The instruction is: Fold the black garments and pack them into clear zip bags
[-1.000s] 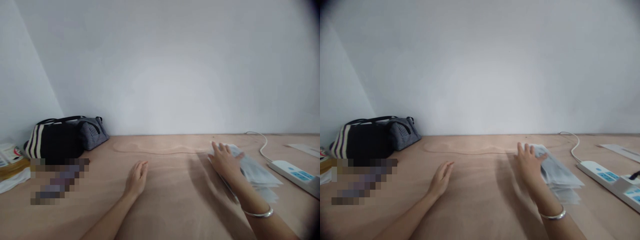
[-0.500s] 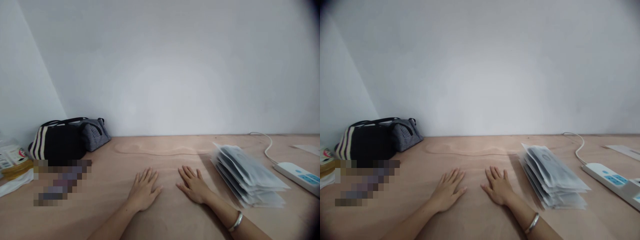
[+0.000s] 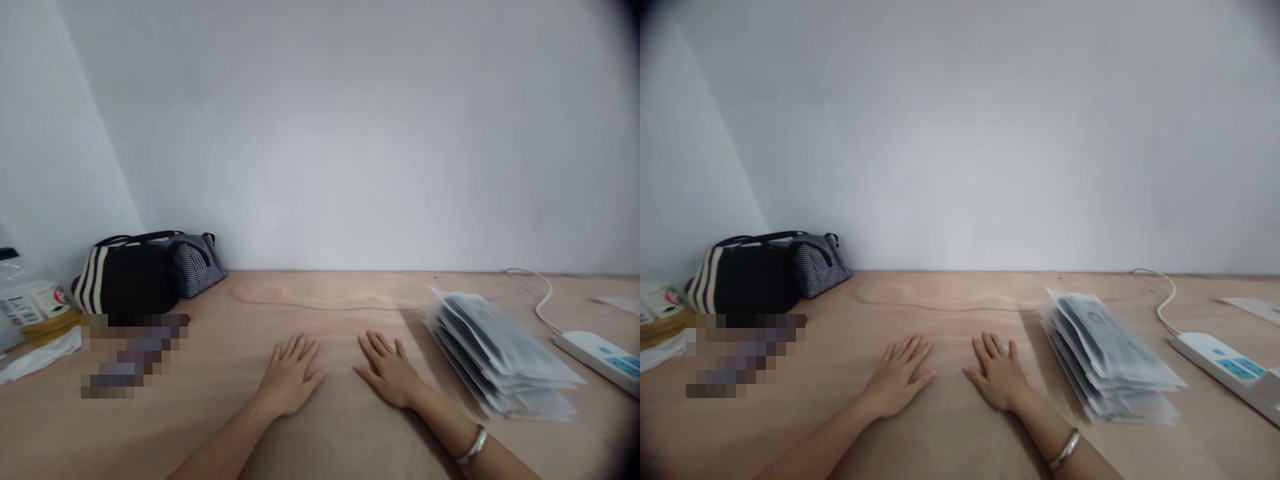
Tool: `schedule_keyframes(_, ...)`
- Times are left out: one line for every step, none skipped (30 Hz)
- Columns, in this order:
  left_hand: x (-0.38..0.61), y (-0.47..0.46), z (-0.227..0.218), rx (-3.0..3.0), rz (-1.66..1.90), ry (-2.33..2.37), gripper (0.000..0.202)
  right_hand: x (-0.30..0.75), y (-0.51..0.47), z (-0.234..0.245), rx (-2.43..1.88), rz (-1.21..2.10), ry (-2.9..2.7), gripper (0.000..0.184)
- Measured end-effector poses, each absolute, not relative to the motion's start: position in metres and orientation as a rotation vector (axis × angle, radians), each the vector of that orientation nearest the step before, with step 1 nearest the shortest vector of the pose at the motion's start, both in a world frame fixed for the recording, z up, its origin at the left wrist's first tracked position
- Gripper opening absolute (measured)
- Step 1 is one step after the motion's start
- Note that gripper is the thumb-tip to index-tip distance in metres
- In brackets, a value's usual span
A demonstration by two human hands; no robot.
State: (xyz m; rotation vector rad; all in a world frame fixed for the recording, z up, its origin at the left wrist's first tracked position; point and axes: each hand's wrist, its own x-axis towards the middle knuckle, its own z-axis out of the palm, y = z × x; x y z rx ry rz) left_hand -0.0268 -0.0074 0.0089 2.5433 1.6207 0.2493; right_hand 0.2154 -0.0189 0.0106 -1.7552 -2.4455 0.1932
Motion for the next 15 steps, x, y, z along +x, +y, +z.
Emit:
schedule_keyframes(-0.027,-0.007,0.009,2.547,0.246,1.621,0.066,0.215,-0.019,0.010,-1.754,0.185,-2.445,0.066)
schedule_keyframes(-0.027,-0.007,0.009,2.550,0.244,1.623,0.067,0.215,-0.019,0.010,-1.745,0.171,-2.446,0.065)
schedule_keyframes(-0.027,-0.007,0.009,2.551,0.242,1.625,0.067,0.215,-0.019,0.012,-1.728,0.141,-2.448,0.064)
schedule_keyframes(-0.027,-0.007,0.009,2.552,0.243,1.627,0.067,0.216,-0.020,0.016,-1.710,0.078,-2.444,0.063)
schedule_keyframes(-0.027,-0.007,0.009,2.552,0.246,1.625,0.066,0.217,-0.020,0.022,-1.703,-0.023,-2.423,0.062)
schedule_keyframes(-0.028,-0.008,0.009,2.551,0.249,1.622,0.066,0.220,-0.021,0.030,-1.713,-0.161,-2.375,0.059)
schedule_keyframes(-0.028,-0.008,0.010,2.550,0.251,1.619,0.065,0.224,-0.022,0.040,-1.744,-0.323,-2.297,0.056)
schedule_keyframes(-0.028,-0.008,0.010,2.549,0.255,1.617,0.065,0.229,-0.023,0.051,-1.799,-0.497,-2.180,0.053)
schedule_keyframes(-0.028,-0.008,0.011,2.549,0.257,1.615,0.065,0.236,-0.024,0.063,-1.868,-0.652,-2.037,0.050)
schedule_keyframes(-0.028,-0.009,0.011,2.549,0.256,1.615,0.064,0.244,-0.026,0.075,-1.943,-0.774,-1.890,0.048)
schedule_keyframes(-0.028,-0.009,0.011,2.548,0.255,1.615,0.065,0.254,-0.026,0.085,-2.036,-0.858,-1.731,0.049)
schedule_keyframes(-0.028,-0.009,0.011,2.547,0.255,1.615,0.065,0.265,-0.027,0.093,-2.132,-0.892,-1.617,0.052)
schedule_keyframes(-0.028,-0.009,0.011,2.545,0.258,1.614,0.065,0.276,-0.026,0.099,-2.236,-0.880,-1.537,0.055)
schedule_keyframes(-0.029,-0.008,0.010,2.544,0.264,1.613,0.065,0.288,-0.025,0.102,-2.344,-0.823,-1.485,0.057)
schedule_keyframes(-0.029,-0.008,0.010,2.541,0.271,1.613,0.065,0.299,-0.022,0.102,-2.447,-0.722,-1.460,0.058)
